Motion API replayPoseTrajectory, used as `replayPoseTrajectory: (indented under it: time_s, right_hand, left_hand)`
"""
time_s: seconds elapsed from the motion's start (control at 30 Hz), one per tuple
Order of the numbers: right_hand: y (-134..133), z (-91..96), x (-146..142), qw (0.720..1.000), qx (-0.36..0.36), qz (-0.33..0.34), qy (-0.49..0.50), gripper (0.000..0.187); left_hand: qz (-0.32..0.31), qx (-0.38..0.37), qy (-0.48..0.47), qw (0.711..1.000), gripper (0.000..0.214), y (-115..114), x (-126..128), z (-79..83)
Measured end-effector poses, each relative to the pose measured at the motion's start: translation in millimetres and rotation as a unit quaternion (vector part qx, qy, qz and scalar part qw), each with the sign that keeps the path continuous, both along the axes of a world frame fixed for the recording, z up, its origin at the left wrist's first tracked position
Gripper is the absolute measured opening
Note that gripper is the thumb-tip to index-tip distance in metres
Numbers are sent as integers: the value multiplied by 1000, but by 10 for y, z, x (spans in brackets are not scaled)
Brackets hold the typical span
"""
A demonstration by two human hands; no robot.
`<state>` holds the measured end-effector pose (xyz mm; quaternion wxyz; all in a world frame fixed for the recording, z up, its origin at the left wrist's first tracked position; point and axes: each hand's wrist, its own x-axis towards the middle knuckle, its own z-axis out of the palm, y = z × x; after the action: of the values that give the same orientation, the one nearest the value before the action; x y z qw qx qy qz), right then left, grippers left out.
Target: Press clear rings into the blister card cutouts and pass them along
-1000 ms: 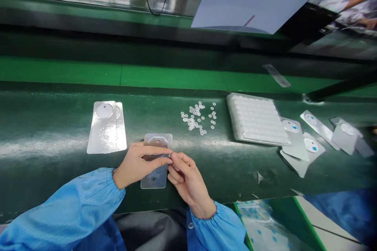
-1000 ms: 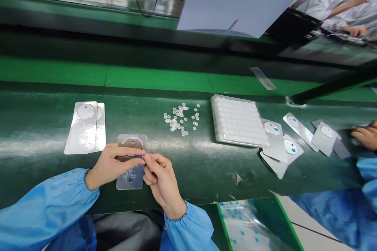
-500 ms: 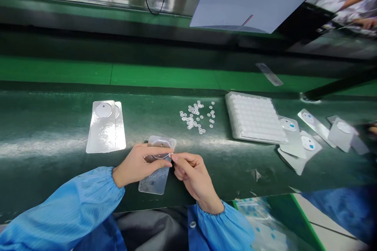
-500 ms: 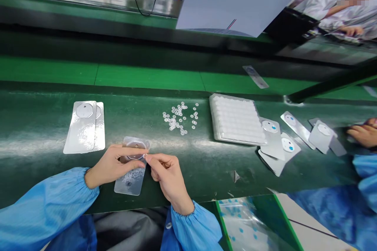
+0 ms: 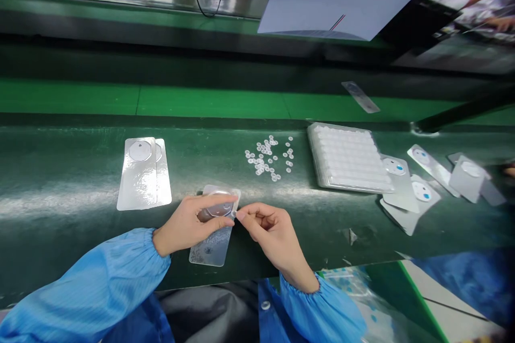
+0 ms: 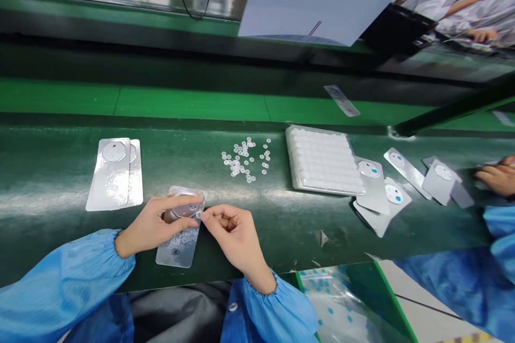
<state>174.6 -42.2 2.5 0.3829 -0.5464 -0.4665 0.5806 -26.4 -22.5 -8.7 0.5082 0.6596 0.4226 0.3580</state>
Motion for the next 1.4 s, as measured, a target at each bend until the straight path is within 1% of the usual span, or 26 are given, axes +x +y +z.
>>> replayPoseTrajectory:
  time_s: [0.13,0.27,0.37,0.53,0.67,0.8,0.93,0.97,1.03,1.13,1.27,1.4]
  right_hand:
    - [-19,19,-94,997,53,-46,-43,28]
    - [-30,-7,-196,993,78,-67,-59,26]
    - [-39,-29,-239,990,85,-83,-73,26]
    - [-62,-55,-284,988,86,-99,-87,27]
    - [-14,-32,-264,990,81,-82,-81,31]
    - [139,-4,-157,997,46,-42,-49,39]
    - [293,-5,-90,1000,1,-3,-9,44]
    - [315,-4,-86,1000,-4,12,-1,44]
    - [335,8,-83,998,-4,55,18,38]
    - [318,41,-80,994,4,102,42,36]
    - [281,73,-88,995,-1,93,47,37]
    - [265,73,-120,997,-9,75,32,36]
  left_hand:
    - [4,-42,-18,999,70,2,-10,32]
    - [-12,-93,-65,993,88,-11,-10,5]
    - [-6,-101,-85,991,99,-22,-6,-21]
    - [9,-91,-80,993,112,-36,-4,-34]
    - [12,-113,-123,986,117,-52,-2,-30]
    - [28,-138,-148,979,110,-55,6,-23]
    - [64,-155,-138,976,91,-16,24,-12]
    - [72,-163,-130,975,84,-2,28,-10]
    - [74,-176,-114,975,72,24,35,-8]
    - [56,-189,-109,974,59,48,43,-14]
    - [54,-191,-136,971,45,49,64,-20]
    - [54,-200,-134,969,28,37,78,-5]
